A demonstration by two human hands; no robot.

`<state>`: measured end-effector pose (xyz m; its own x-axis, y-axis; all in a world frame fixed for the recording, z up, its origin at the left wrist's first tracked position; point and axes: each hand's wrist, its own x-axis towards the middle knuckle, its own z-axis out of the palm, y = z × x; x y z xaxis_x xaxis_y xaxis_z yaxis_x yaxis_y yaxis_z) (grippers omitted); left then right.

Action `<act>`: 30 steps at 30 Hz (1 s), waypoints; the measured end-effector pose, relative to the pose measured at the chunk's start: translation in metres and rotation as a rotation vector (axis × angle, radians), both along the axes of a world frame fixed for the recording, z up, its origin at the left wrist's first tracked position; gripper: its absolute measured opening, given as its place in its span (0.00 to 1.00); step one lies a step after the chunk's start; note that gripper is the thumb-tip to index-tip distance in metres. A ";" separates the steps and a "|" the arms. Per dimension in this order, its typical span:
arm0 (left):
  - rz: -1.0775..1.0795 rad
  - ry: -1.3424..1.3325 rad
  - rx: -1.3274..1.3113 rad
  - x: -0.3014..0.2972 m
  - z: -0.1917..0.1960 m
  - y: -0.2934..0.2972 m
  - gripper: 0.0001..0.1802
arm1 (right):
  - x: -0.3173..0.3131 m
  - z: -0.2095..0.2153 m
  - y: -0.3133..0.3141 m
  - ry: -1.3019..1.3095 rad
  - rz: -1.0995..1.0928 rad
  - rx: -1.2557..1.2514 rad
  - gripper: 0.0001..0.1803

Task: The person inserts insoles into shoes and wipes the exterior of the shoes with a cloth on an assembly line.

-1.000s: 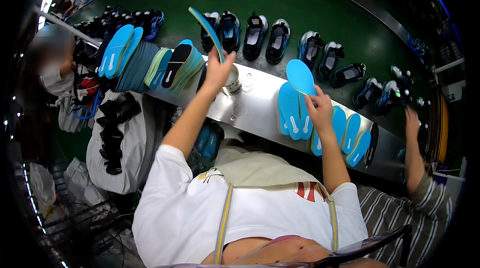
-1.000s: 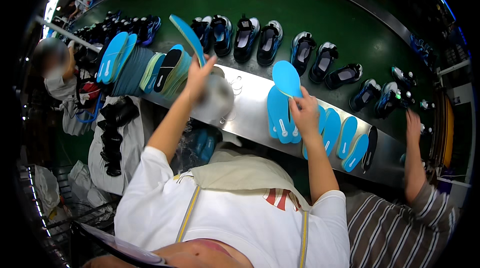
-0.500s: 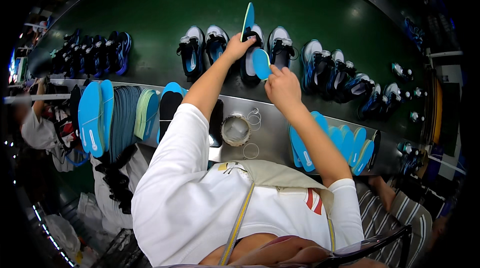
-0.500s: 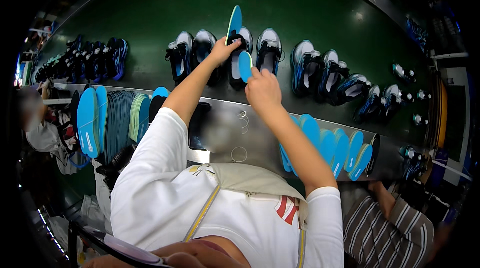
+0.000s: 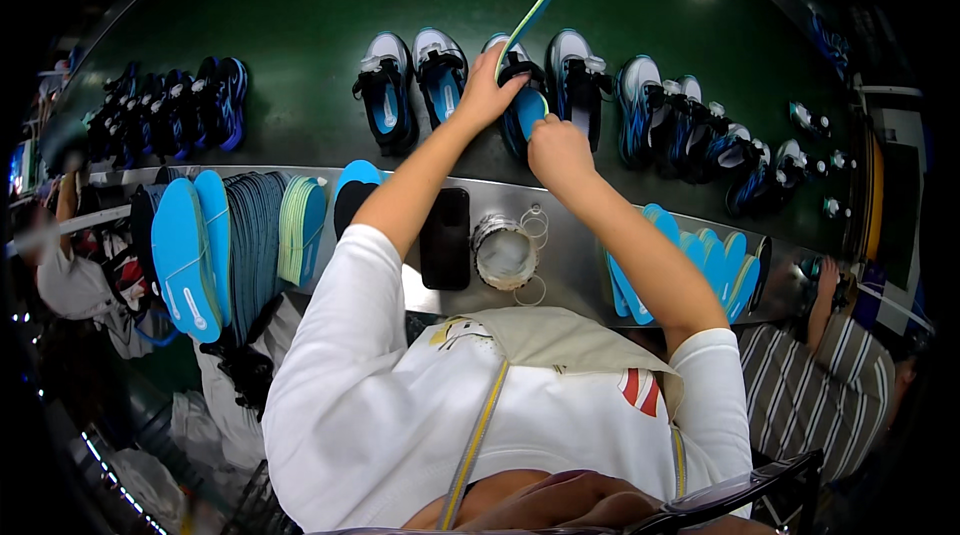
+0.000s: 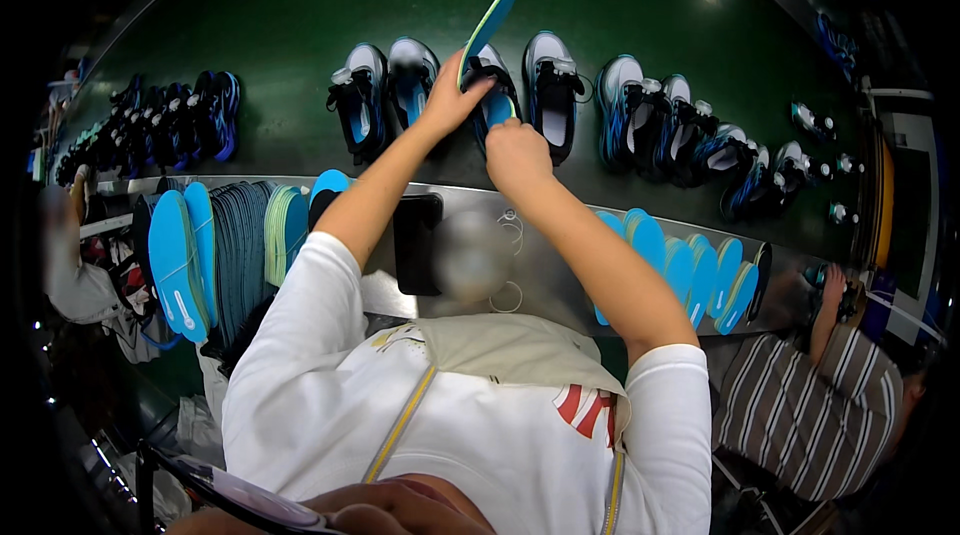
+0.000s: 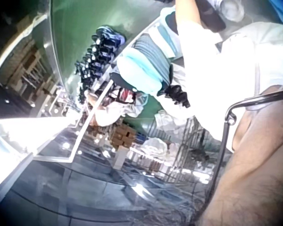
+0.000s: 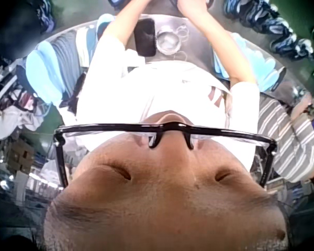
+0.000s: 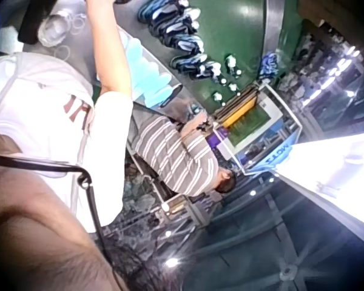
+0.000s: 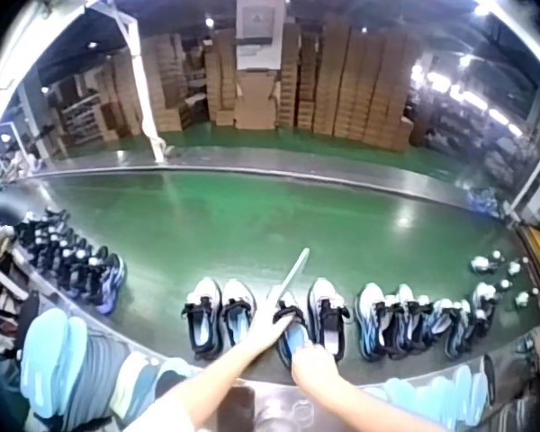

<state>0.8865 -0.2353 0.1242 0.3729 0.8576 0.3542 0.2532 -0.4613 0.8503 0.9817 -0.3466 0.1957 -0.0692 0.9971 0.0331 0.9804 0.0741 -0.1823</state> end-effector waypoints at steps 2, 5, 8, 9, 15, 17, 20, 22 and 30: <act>-0.086 -0.043 -0.141 0.000 0.011 0.003 0.28 | -0.005 -0.002 0.003 -0.021 -0.022 -0.005 0.03; -0.031 0.012 -0.187 -0.002 0.021 0.000 0.24 | -0.003 -0.010 0.006 -0.050 -0.065 -0.063 0.04; 0.034 0.102 -0.202 -0.003 0.027 -0.007 0.21 | 0.000 -0.028 0.011 -0.056 -0.090 -0.100 0.08; 0.048 0.115 -0.224 0.000 0.029 -0.006 0.21 | 0.000 -0.033 0.016 -0.049 -0.089 -0.089 0.08; 0.132 0.209 -0.364 0.002 0.025 0.000 0.21 | 0.009 -0.018 0.019 0.093 -0.088 -0.123 0.08; 0.161 0.219 -0.390 -0.003 0.021 0.001 0.22 | 0.005 -0.005 0.011 0.116 -0.082 -0.153 0.07; 0.137 0.153 -0.415 -0.002 0.021 -0.001 0.22 | 0.000 -0.028 0.016 0.130 -0.123 -0.083 0.07; 0.086 0.108 -0.373 -0.001 0.027 -0.005 0.24 | -0.003 -0.040 0.022 0.135 -0.117 -0.054 0.07; 0.034 0.125 -0.380 -0.015 0.026 -0.004 0.28 | 0.002 0.001 0.011 -0.040 0.040 -0.090 0.15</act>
<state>0.8711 -0.2393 0.1502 0.3619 0.9315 -0.0369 0.3749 -0.1092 0.9206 0.9832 -0.3353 0.1972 -0.1086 0.9923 -0.0597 0.9837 0.0986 -0.1506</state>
